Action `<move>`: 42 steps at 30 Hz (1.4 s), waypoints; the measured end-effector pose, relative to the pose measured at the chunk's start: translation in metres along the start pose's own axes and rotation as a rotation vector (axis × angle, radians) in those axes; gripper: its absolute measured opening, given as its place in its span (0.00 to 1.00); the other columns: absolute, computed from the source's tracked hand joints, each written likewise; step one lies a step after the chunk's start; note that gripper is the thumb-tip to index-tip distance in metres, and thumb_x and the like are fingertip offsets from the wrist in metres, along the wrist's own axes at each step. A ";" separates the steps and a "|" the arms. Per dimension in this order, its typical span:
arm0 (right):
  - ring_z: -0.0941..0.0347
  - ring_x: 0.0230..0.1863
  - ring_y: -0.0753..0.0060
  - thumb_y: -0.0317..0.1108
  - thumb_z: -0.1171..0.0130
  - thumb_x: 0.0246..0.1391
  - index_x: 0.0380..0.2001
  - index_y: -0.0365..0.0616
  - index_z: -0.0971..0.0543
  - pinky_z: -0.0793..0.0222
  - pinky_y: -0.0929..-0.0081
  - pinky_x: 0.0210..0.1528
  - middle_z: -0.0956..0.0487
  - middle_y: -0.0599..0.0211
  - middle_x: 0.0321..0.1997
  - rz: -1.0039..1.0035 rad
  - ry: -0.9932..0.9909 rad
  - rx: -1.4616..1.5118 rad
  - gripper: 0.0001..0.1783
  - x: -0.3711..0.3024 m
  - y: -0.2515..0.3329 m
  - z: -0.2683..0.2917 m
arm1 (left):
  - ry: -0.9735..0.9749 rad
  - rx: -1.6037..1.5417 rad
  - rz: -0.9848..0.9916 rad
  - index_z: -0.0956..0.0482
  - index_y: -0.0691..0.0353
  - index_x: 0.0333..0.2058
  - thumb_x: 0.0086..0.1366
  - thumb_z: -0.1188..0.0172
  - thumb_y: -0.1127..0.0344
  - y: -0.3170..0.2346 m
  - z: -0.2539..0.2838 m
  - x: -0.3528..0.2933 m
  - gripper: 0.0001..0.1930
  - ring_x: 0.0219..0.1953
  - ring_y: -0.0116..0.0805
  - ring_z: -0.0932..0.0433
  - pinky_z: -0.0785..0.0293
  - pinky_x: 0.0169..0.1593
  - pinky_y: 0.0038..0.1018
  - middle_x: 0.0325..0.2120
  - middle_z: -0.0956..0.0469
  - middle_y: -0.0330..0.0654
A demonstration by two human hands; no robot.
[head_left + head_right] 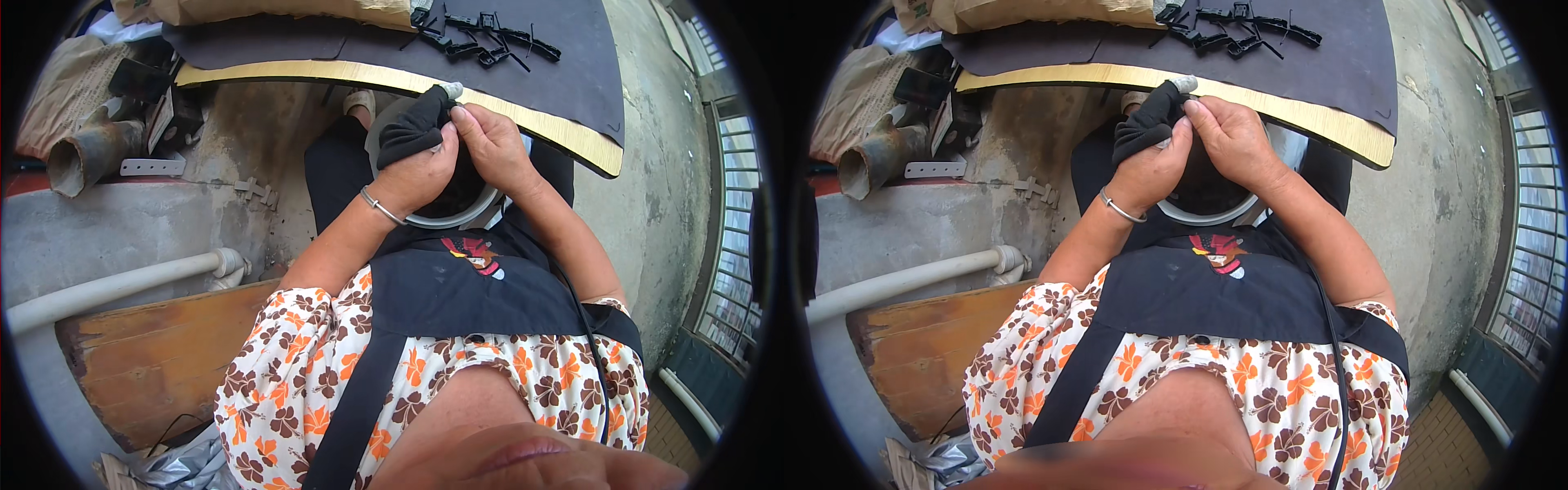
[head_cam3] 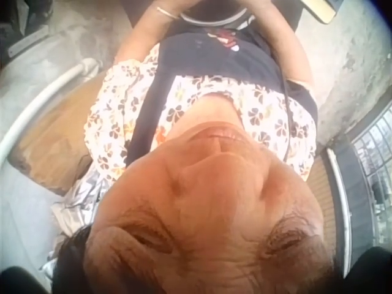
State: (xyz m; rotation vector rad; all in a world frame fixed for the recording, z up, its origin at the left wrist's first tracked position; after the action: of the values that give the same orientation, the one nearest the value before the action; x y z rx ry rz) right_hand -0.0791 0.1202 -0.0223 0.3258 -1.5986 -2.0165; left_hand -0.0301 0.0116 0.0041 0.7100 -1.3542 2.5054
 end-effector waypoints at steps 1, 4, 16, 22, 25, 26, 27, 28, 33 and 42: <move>0.38 0.27 0.85 0.39 0.54 0.61 0.27 0.38 0.27 0.38 0.83 0.32 0.31 0.77 0.23 0.045 0.020 0.072 0.15 0.000 0.006 0.002 | -0.036 -0.151 0.027 0.31 0.71 0.47 0.59 0.48 0.73 0.002 0.003 0.002 0.16 0.35 0.30 0.25 0.30 0.39 0.23 0.36 0.24 0.44; 0.36 0.31 0.84 0.37 0.48 0.57 0.35 0.36 0.27 0.37 0.82 0.34 0.29 0.75 0.30 -0.106 0.053 0.077 0.13 -0.005 0.003 0.017 | 0.068 -0.406 0.317 0.32 0.70 0.49 0.60 0.46 0.72 0.006 0.010 0.006 0.18 0.26 0.18 0.30 0.34 0.28 0.15 0.31 0.24 0.38; 0.32 0.27 0.85 0.28 0.44 0.52 0.31 0.35 0.24 0.36 0.86 0.32 0.25 0.72 0.25 0.017 0.081 0.062 0.06 -0.001 0.025 0.028 | 0.238 -0.572 0.331 0.29 0.67 0.43 0.60 0.51 0.70 0.005 0.006 0.005 0.13 0.27 0.21 0.31 0.32 0.33 0.20 0.28 0.26 0.36; 0.39 0.25 0.86 0.36 0.47 0.56 0.26 0.37 0.27 0.40 0.85 0.28 0.31 0.75 0.21 0.003 0.152 -0.031 0.12 -0.001 0.027 0.027 | 0.202 -0.644 0.362 0.28 0.69 0.37 0.60 0.50 0.73 0.004 0.001 0.005 0.08 0.32 0.22 0.30 0.33 0.37 0.18 0.31 0.26 0.36; 0.40 0.26 0.85 0.40 0.51 0.59 0.26 0.37 0.27 0.40 0.84 0.29 0.33 0.75 0.20 0.019 0.202 -0.130 0.16 -0.001 0.027 0.021 | 0.177 -0.570 0.319 0.29 0.68 0.39 0.60 0.50 0.73 0.010 0.002 0.003 0.09 0.30 0.21 0.31 0.34 0.35 0.17 0.31 0.26 0.37; 0.40 0.26 0.85 0.42 0.53 0.60 0.25 0.37 0.27 0.40 0.83 0.29 0.33 0.75 0.20 -0.004 0.229 -0.130 0.19 -0.001 0.026 0.018 | 0.177 -0.569 0.320 0.29 0.68 0.39 0.60 0.50 0.73 0.011 0.001 0.003 0.09 0.30 0.21 0.31 0.34 0.35 0.17 0.31 0.26 0.37; 0.40 0.26 0.85 0.42 0.53 0.60 0.25 0.37 0.27 0.40 0.83 0.29 0.33 0.75 0.20 -0.005 0.227 -0.130 0.19 -0.001 0.025 0.018 | 0.198 -0.525 0.247 0.30 0.68 0.40 0.60 0.51 0.72 0.008 0.001 0.005 0.10 0.31 0.21 0.31 0.33 0.36 0.18 0.31 0.26 0.36; 0.40 0.26 0.85 0.43 0.54 0.60 0.25 0.37 0.27 0.40 0.83 0.29 0.33 0.76 0.20 -0.027 0.223 -0.121 0.19 0.000 0.022 0.017 | 0.218 -0.480 0.174 0.31 0.67 0.41 0.60 0.52 0.72 0.003 0.001 0.006 0.10 0.31 0.21 0.32 0.33 0.36 0.19 0.31 0.27 0.36; 0.40 0.26 0.86 0.43 0.55 0.61 0.25 0.38 0.27 0.39 0.83 0.30 0.33 0.79 0.21 -0.046 0.195 0.005 0.19 -0.004 0.006 0.009 | 0.268 -0.256 0.256 0.32 0.67 0.42 0.59 0.51 0.71 -0.006 -0.003 0.004 0.13 0.33 0.32 0.30 0.32 0.40 0.25 0.31 0.28 0.41; 0.37 0.19 0.77 0.44 0.45 0.54 0.28 0.39 0.26 0.37 0.75 0.24 0.31 0.63 0.18 0.068 -0.133 -0.433 0.16 0.010 0.019 0.047 | 0.198 0.225 -0.051 0.27 0.65 0.38 0.57 0.47 0.64 0.008 0.003 0.003 0.13 0.37 0.45 0.26 0.32 0.43 0.33 0.33 0.25 0.50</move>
State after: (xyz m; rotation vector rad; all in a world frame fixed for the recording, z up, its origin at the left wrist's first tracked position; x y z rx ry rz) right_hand -0.1059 0.1501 0.0097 -0.0260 -1.1803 -2.2975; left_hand -0.0352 0.0049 0.0014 0.5113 -0.9880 2.6312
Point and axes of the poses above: each hand's wrist, its own x-axis towards the middle knuckle, its own z-axis out of the back of the hand, y = z × x, the point moved 5 cm from there along x, towards the middle knuckle
